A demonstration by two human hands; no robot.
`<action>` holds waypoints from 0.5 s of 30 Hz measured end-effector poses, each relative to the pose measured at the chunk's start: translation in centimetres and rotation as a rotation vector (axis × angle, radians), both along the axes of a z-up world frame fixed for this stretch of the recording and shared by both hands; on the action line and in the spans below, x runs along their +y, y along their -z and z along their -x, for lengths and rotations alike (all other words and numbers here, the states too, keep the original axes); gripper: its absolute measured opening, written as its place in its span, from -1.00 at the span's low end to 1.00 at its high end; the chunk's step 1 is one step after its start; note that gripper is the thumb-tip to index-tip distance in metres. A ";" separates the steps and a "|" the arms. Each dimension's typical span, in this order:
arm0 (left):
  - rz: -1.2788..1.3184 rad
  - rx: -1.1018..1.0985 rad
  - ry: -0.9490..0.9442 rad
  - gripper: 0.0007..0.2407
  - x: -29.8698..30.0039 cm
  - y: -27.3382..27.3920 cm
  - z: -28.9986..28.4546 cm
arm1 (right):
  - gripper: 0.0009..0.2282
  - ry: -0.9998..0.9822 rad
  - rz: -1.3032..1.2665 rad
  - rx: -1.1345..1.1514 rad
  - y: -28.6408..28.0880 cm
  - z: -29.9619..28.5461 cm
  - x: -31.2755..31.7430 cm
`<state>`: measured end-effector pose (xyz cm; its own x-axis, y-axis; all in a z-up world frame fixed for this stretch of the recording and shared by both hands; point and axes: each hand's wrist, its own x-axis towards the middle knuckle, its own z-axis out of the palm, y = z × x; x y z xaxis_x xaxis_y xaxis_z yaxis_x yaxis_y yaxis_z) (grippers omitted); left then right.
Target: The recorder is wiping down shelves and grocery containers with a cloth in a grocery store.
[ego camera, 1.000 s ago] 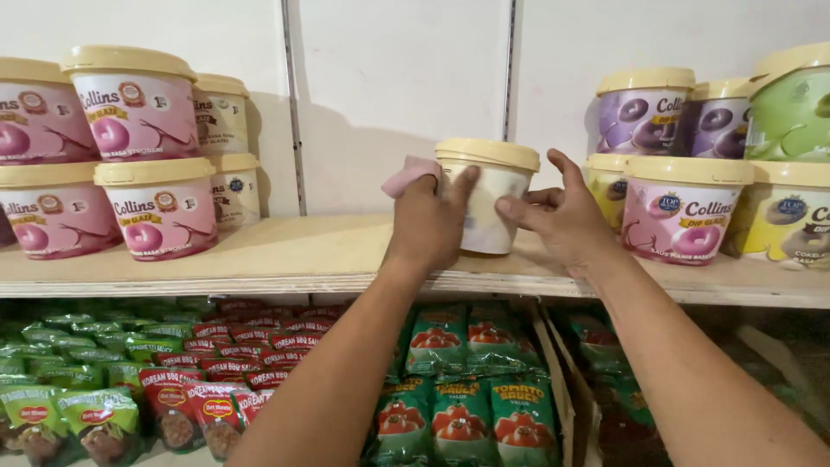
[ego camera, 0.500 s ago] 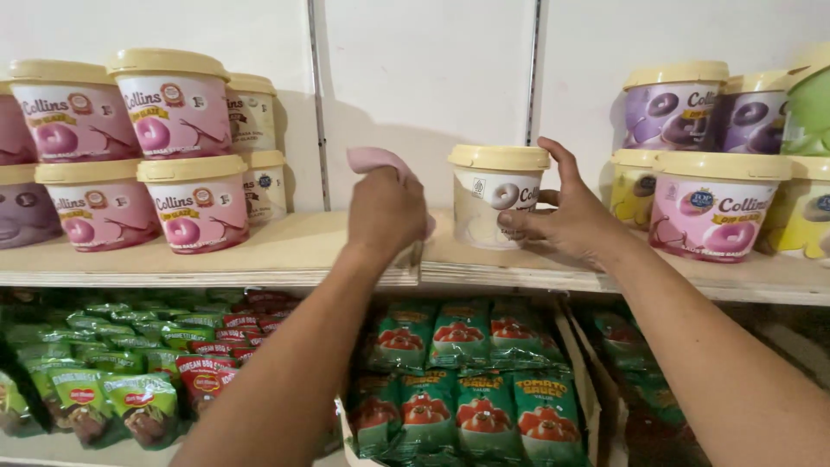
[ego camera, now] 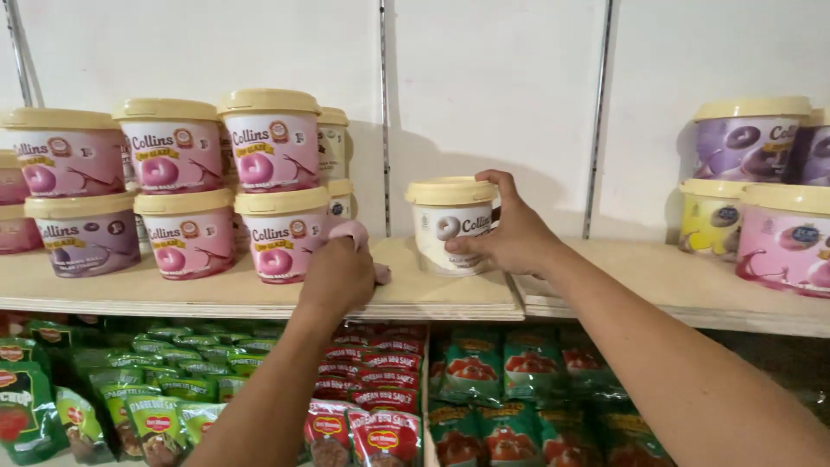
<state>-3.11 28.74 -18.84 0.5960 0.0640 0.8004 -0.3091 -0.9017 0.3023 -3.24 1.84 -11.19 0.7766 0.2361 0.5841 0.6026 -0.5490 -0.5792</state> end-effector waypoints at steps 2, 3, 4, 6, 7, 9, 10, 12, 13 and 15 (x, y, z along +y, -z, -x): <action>0.043 -0.067 0.036 -0.70 0.0 -0.4 1.6 | 0.02 0.025 0.045 -0.006 0.0 -0.5 2.7; 0.092 -0.139 0.068 -0.74 0.1 -0.6 2.4 | 0.03 0.047 0.096 -0.018 -0.1 -0.8 4.1; 0.095 -0.135 0.065 -0.74 0.4 -0.5 3.0 | 0.03 0.044 0.099 -0.014 -0.2 -1.3 5.2; 0.121 -0.143 -0.101 -0.70 1.0 -0.3 4.3 | 0.05 0.142 0.209 -0.044 -0.5 -2.1 7.5; 0.117 -0.140 -0.100 -0.70 1.9 0.0 4.2 | 0.05 0.142 0.205 -0.041 -0.6 -2.2 8.3; 0.077 -0.119 -0.066 -0.69 3.5 0.5 4.2 | 0.04 0.235 0.254 -0.049 -0.9 -2.4 9.6; 0.073 -0.116 -0.064 -0.69 3.5 0.4 4.7 | 0.04 0.238 0.250 -0.046 -0.9 -2.4 10.2; 0.103 -0.133 -0.049 -0.69 3.5 0.3 5.8 | 0.01 0.274 0.229 -0.066 -1.1 -2.3 11.4; 0.097 -0.133 -0.043 -0.69 3.7 0.7 5.3 | 0.01 0.279 0.222 -0.065 -1.2 -2.5 12.0; 0.040 -0.290 -0.003 -0.77 3.9 1.5 4.2 | 0.00 0.393 0.244 -0.034 -1.4 -3.0 13.1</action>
